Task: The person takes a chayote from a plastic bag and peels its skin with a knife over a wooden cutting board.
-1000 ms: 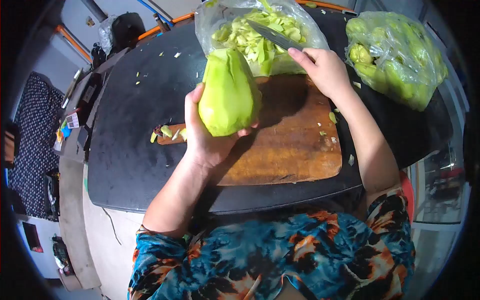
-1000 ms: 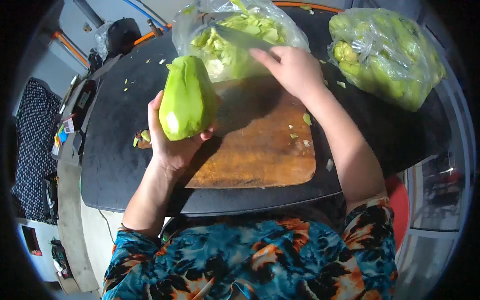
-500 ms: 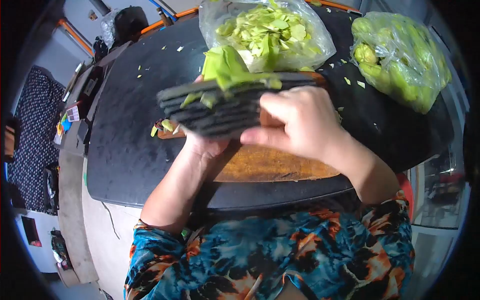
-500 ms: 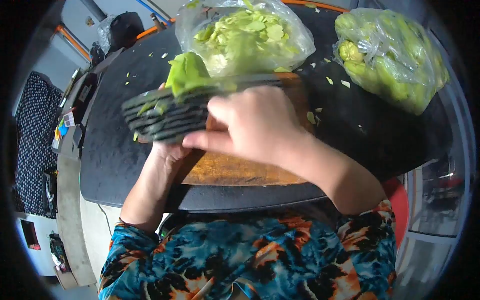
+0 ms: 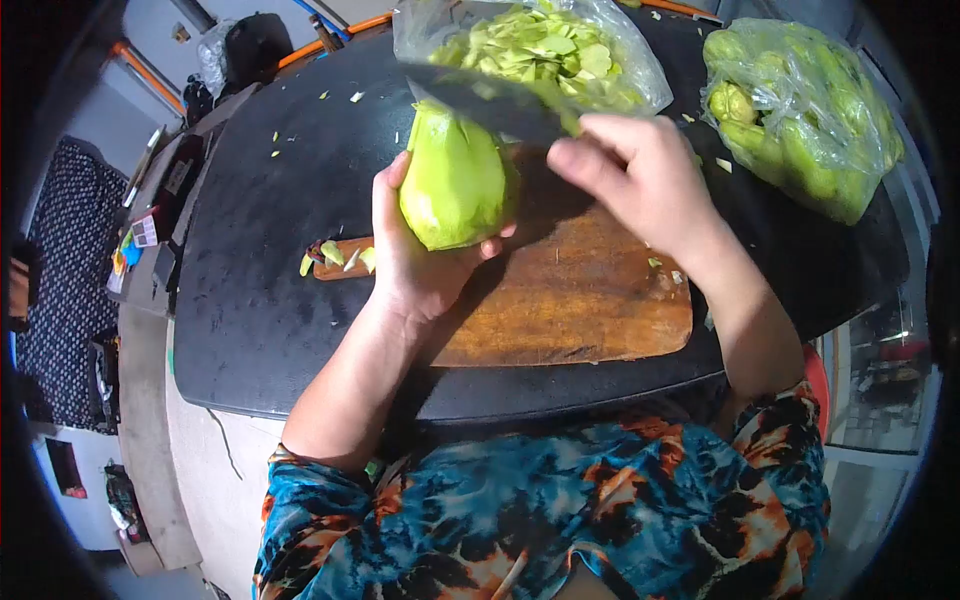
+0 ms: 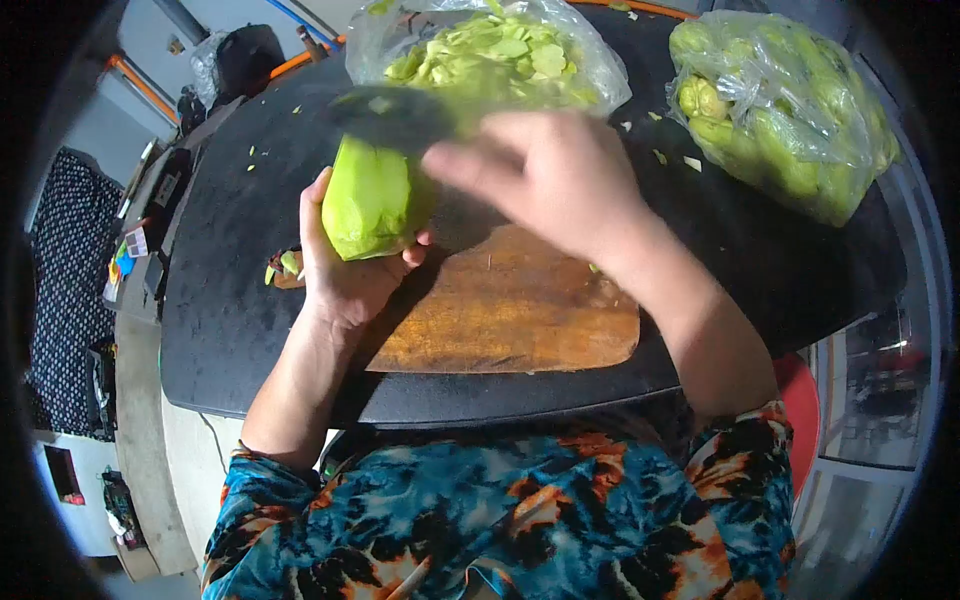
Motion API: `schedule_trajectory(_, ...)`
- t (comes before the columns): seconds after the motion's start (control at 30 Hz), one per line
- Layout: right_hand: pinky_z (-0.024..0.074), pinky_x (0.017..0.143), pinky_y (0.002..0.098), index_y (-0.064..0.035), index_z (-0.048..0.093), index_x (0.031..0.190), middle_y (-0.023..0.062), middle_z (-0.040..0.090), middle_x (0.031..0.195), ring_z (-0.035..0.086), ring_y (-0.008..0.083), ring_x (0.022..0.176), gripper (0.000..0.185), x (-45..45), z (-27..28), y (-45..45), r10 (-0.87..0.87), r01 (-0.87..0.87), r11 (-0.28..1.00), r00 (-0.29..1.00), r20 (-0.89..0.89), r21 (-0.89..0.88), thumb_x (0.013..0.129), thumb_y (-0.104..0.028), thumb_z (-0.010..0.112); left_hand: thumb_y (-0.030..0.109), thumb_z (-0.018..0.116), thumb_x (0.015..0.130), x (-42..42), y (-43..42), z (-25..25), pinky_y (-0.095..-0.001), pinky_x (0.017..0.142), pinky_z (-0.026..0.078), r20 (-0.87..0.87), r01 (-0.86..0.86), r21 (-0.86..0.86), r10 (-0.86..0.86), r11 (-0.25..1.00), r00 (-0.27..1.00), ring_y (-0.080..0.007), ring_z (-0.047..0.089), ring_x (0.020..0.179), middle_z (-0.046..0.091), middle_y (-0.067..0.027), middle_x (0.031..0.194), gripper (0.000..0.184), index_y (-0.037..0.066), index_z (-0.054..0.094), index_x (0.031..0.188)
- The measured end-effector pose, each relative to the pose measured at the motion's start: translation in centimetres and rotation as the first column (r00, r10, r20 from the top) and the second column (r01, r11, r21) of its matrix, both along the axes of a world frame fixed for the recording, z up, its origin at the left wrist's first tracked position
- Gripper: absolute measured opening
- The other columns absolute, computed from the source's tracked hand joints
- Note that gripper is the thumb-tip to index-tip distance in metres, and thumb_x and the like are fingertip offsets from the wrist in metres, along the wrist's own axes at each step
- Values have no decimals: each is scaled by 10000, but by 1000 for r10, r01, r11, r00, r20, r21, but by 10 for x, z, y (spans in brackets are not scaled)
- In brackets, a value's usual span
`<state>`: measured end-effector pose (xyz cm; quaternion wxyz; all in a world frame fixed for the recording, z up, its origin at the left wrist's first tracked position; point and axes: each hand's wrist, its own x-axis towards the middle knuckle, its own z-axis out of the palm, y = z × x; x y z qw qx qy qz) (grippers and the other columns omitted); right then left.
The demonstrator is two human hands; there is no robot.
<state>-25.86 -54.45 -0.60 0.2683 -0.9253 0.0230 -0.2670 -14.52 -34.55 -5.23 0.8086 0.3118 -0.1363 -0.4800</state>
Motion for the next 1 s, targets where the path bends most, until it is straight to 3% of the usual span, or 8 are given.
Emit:
schedule_trajectory(0.23, 470, 511, 392, -91, 565, 619, 74, 592, 553, 616, 289, 526, 571, -14, 0, 32, 229, -217, 961, 972, 48, -172, 797, -630, 632, 658, 341, 907, -18, -8, 6, -389, 809, 483, -120, -277, 185, 301, 943, 946, -240, 592, 1018, 623, -84, 1143, 676, 92, 570, 1197)
schedule_trajectory(0.43, 459, 482, 392, -87, 542, 600, 88, 547, 507, 594, 295, 488, 595, -7, -4, 20, 151, -137, 973, 986, 65, -188, 790, -644, 629, 656, 351, 898, -9, 4, -10, -375, 699, 478, -41, -10, -32, 9, 999, 999, -212, 610, 929, 645, -72, 1070, 662, 90, 587, 1147)
schedule_trajectory(0.57, 463, 491, 382, -85, 549, 602, 81, 552, 515, 599, 289, 500, 584, -20, 11, 26, 224, -214, 964, 973, 49, -159, 792, -631, 638, 632, 401, 887, -23, -6, 3, -438, 885, 486, 6, -251, 63, 251, 966, 968, -262, 606, 1002, 628, -104, 1115, 642, 93, 582, 1186)
schedule_trajectory(0.63, 451, 487, 367, -88, 539, 583, 74, 556, 522, 596, 271, 496, 571, -25, 12, 33, 281, -273, 949, 959, 33, -160, 787, -607, 659, 618, 452, 868, -14, 1, 8, -440, 934, 477, -186, -71, 2, 71, 997, 980, -276, 601, 1030, 626, -110, 1120, 636, 90, 579, 1200)
schedule_trajectory(0.7, 446, 483, 364, -89, 530, 573, 72, 557, 522, 595, 265, 493, 566, -26, 10, 36, 303, -291, 941, 952, 46, -171, 786, -595, 669, 618, 503, 836, -9, 0, 7, -434, 898, 497, -267, 93, -206, -147, 974, 952, -262, 616, 986, 629, -119, 1107, 637, 96, 584, 1192)
schedule_trajectory(0.83, 459, 493, 389, -95, 539, 574, 80, 554, 518, 598, 282, 499, 593, -17, 4, 35, 259, -249, 952, 965, 38, -176, 796, -638, 628, 598, 461, 874, -9, 2, 5, -429, 897, 492, -325, -22, -138, -24, 990, 945, -274, 606, 1004, 617, -104, 1137, 598, 102, 579, 1186)
schedule_trajectory(0.9, 469, 504, 400, -98, 547, 575, 86, 550, 513, 603, 293, 507, 610, -3, -5, 27, 176, -156, 959, 982, 63, -238, 803, -662, 599, 574, 366, 914, -13, -6, 6, -391, 668, 500, -46, -290, 101, 295, 952, 954, -271, 599, 899, 617, -107, 1083, 583, 94, 551, 1189)
schedule_trajectory(1.0, 445, 529, 425, -57, 545, 628, 142, 538, 556, 580, 349, 555, 622, 32, -17, -12, -166, 173, 970, 984, 59, -170, 856, -636, 554, 590, 365, 902, -13, -4, 8, -333, 582, 415, 112, -107, 49, 101, 993, 989, -277, 557, 799, 594, -156, 1173, 614, 115, 536, 1252)
